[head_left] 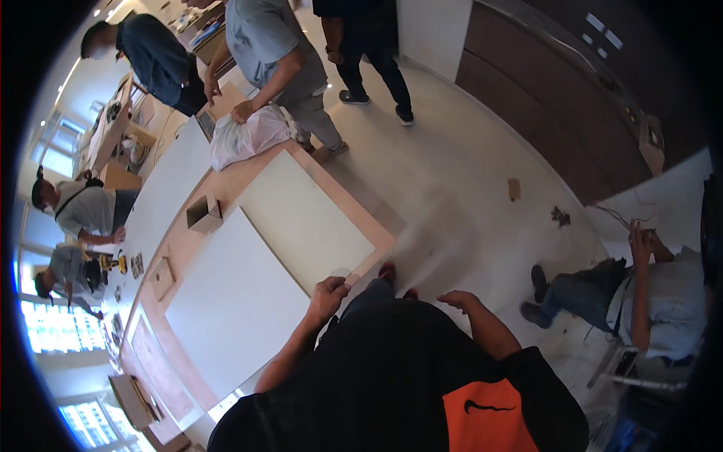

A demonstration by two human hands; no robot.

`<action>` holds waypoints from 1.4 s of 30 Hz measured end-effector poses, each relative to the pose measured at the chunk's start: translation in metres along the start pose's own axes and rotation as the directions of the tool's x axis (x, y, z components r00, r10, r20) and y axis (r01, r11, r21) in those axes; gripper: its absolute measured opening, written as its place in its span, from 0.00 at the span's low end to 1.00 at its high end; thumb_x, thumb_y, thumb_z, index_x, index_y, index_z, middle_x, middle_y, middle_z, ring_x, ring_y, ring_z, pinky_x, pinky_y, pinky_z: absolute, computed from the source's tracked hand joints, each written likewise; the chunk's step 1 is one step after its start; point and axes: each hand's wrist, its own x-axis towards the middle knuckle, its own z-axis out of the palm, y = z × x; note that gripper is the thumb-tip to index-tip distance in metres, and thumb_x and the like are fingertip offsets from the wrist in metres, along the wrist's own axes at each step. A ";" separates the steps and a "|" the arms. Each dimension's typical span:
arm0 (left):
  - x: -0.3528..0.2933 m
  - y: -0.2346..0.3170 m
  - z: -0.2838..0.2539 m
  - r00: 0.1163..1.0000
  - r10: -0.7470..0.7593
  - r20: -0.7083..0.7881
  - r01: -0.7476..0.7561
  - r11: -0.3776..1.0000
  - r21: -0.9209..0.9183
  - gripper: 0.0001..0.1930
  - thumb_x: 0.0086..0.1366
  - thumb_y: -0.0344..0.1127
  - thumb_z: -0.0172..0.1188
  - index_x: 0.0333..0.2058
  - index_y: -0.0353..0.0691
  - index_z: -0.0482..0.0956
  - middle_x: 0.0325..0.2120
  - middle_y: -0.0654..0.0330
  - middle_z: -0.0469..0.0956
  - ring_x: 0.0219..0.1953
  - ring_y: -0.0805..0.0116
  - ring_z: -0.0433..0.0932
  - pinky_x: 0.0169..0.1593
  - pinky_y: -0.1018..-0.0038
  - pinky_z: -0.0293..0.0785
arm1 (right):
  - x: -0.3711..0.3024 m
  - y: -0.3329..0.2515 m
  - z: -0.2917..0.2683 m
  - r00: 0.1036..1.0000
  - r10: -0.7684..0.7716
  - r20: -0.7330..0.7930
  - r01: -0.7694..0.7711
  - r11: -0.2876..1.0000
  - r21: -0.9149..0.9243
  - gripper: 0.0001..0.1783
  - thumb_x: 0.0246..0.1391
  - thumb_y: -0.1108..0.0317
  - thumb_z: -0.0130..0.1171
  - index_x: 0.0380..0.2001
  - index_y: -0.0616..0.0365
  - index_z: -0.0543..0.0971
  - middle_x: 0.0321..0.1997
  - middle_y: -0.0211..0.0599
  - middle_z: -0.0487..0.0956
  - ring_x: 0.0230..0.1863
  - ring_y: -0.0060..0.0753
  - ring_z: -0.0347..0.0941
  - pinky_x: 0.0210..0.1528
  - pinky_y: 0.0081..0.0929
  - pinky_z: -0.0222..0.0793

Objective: The person cuts out the center panel of a frame using a blade, removes and sets aside the inner piece, and sands the edges of the frame with a sanding block.

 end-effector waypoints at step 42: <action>0.486 0.047 0.135 0.898 -0.435 -0.068 0.398 0.734 0.550 0.23 0.59 0.52 0.61 0.36 0.35 0.88 0.41 0.41 0.84 0.47 0.41 0.83 0.52 0.52 0.78 | 0.203 -0.402 -0.772 0.954 -0.293 -0.060 0.288 0.954 -0.087 0.25 0.61 0.41 0.58 0.45 0.52 0.79 0.33 0.34 0.74 0.35 0.36 0.71 0.36 0.45 0.73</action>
